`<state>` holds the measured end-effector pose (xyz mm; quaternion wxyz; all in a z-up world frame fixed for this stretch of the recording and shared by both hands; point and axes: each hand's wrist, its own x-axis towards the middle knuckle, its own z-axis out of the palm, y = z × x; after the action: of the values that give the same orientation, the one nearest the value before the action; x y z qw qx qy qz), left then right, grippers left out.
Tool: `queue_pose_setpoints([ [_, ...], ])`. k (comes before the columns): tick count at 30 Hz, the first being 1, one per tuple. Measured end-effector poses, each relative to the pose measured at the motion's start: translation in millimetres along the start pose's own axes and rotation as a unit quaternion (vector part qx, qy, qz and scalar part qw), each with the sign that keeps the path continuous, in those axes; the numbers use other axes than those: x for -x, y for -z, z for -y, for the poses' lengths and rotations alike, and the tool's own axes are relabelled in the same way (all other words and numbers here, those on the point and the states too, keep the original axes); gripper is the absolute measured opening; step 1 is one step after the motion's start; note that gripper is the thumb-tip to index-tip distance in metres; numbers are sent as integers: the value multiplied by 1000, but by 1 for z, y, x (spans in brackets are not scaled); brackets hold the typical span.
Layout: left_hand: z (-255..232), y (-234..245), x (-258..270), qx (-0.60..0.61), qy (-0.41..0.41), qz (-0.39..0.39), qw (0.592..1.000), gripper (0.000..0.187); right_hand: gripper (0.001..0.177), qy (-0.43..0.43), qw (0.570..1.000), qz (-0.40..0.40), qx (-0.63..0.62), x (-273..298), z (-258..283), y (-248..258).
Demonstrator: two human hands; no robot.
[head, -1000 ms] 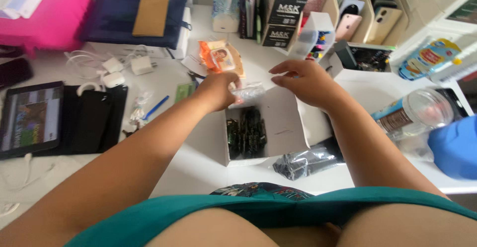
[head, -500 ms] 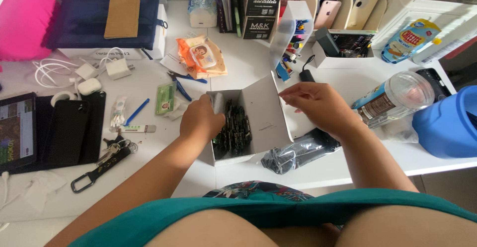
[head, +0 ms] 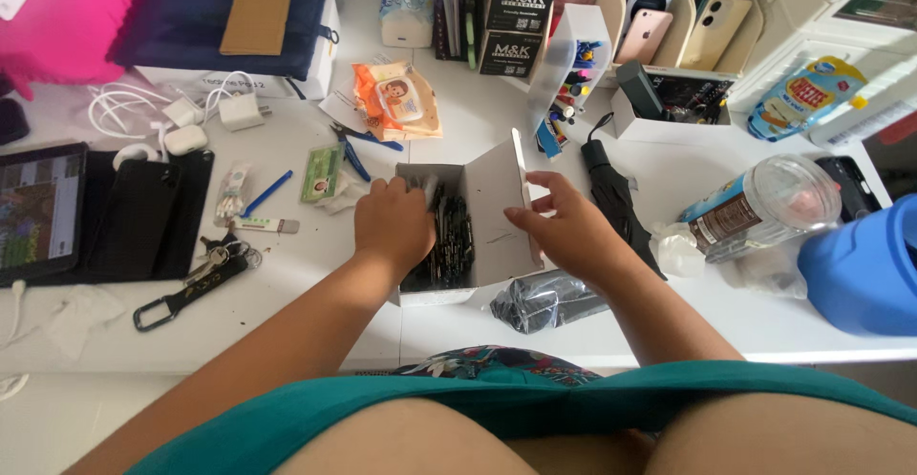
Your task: The person organizes electronic components and accessories on a cluttered table. They place a circuit board into a box, handle a bubble-wrapped item, and move an umbrella and other items around the workspace.
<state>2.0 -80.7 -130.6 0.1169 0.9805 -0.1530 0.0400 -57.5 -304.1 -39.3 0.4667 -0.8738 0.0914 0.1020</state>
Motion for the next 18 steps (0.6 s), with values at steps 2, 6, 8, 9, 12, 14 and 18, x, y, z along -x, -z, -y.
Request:
queue_pose_setpoints([
  [2, -1, -2, -2, -14, -6, 9, 1000, 22, 68, 2, 1000, 11, 4, 2, 6, 0],
  [6, -5, 0, -7, -46, -3, 31, 998, 21, 61, 10, 999, 37, -34, 0, 12, -6],
  [8, -4, 3, -8, -40, 22, 20, 999, 21, 58, 39, 996, 59, -63, -1, 10, -13],
  [9, -2, 3, -8, -23, 42, 0, 999, 25, 56, 59, 993, 73, -73, -1, 8, -17],
  [12, 14, -2, -3, 155, 70, -132, 977, 25, 55, 133, 988, 75, 5, -3, 6, -31],
  [14, 25, -8, 7, 293, 144, -168, 930, 24, 60, 151, 984, 57, 70, -5, 10, -41],
  [18, 44, -16, 39, 533, 290, -120, 786, 29, 85, 94, 990, 47, 90, -13, 23, -61],
])
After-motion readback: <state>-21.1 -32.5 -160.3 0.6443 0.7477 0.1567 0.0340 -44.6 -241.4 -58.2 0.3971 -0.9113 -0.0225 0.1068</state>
